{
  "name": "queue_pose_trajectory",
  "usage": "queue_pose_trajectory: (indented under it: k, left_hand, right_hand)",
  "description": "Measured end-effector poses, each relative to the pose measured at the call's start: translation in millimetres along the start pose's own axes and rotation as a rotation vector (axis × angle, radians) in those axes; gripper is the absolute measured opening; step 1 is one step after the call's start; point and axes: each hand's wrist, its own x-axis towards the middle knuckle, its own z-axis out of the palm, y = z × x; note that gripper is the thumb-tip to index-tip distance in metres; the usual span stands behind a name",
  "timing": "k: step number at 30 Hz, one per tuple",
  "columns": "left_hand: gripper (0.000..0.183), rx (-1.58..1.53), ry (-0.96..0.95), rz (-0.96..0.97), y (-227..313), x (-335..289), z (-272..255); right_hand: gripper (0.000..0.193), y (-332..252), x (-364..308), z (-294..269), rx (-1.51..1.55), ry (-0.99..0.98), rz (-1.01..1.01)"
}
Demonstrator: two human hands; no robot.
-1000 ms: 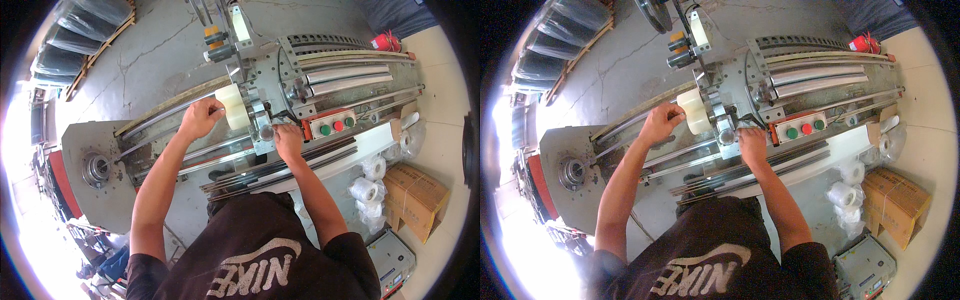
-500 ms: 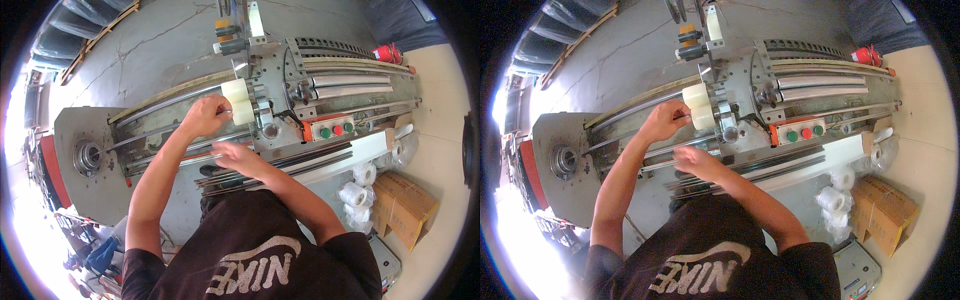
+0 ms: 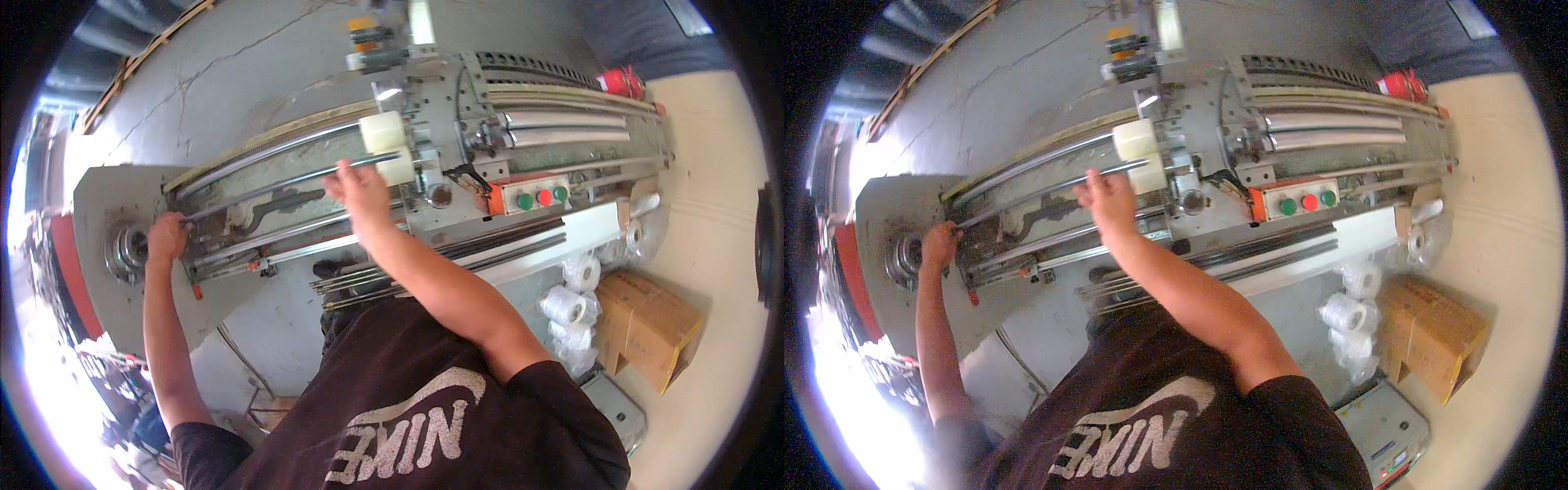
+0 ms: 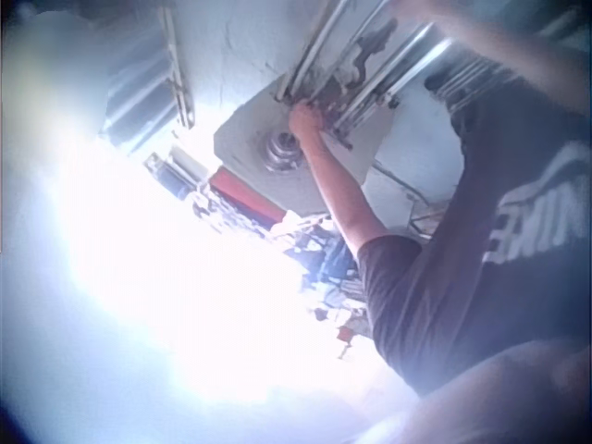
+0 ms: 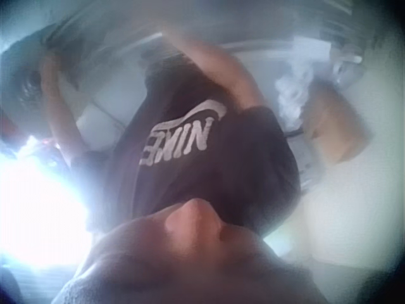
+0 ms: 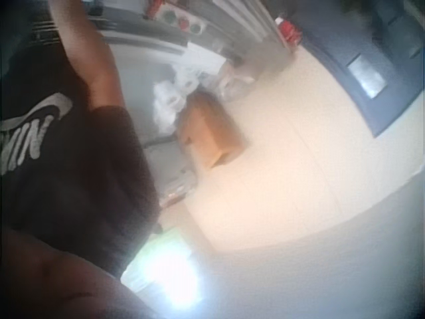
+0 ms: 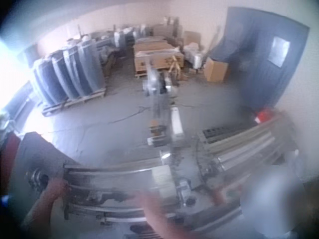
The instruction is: The person operates an industrial lathe to process metal rods, sliding a series of rods through the machine components and securing them before initiating the automated cutting or polishing sequence using control buttons.
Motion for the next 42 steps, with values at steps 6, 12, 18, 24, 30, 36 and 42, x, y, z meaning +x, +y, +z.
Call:
queue_pose_trajectory:
  k: [6, 12, 18, 24, 30, 36, 42]
  left_hand:
    - [0.021, -0.181, 0.381, 0.257, 35.4, -35.0, 19.9]
    - [0.021, -0.459, 0.099, 0.379, 202.3, -148.1, 85.8]
    - [0.020, -0.650, 0.289, 0.461, 332.6, -197.2, 164.5]
    - [0.016, -0.683, 0.251, 0.316, 375.5, -207.1, 183.4]
    - [0.024, -0.763, 0.544, -0.172, 368.3, -214.4, 223.8]
    - [0.032, -0.834, 0.525, -0.591, 308.3, -200.7, 305.1]
    - [0.033, -0.946, 0.146, -0.554, 297.8, -206.1, 282.2]
  right_hand:
    - [0.034, -71.7, -19.6, -63.2, -0.057, 0.232, -0.281]
    - [0.046, -124.5, -60.2, -276.4, -0.066, 0.481, -0.233]
    - [0.037, -105.7, -66.1, -463.7, -0.365, 0.661, 0.064]
    - [0.035, -99.1, -40.1, -518.5, -0.533, 0.589, 0.179]
    - [0.043, -96.6, -33.2, -539.2, -0.688, 0.503, 0.236]
    - [0.048, -97.3, -29.3, -545.4, -0.936, 0.477, 0.173]
    - [0.046, -100.6, -30.5, -549.9, -1.260, 0.448, 0.009]
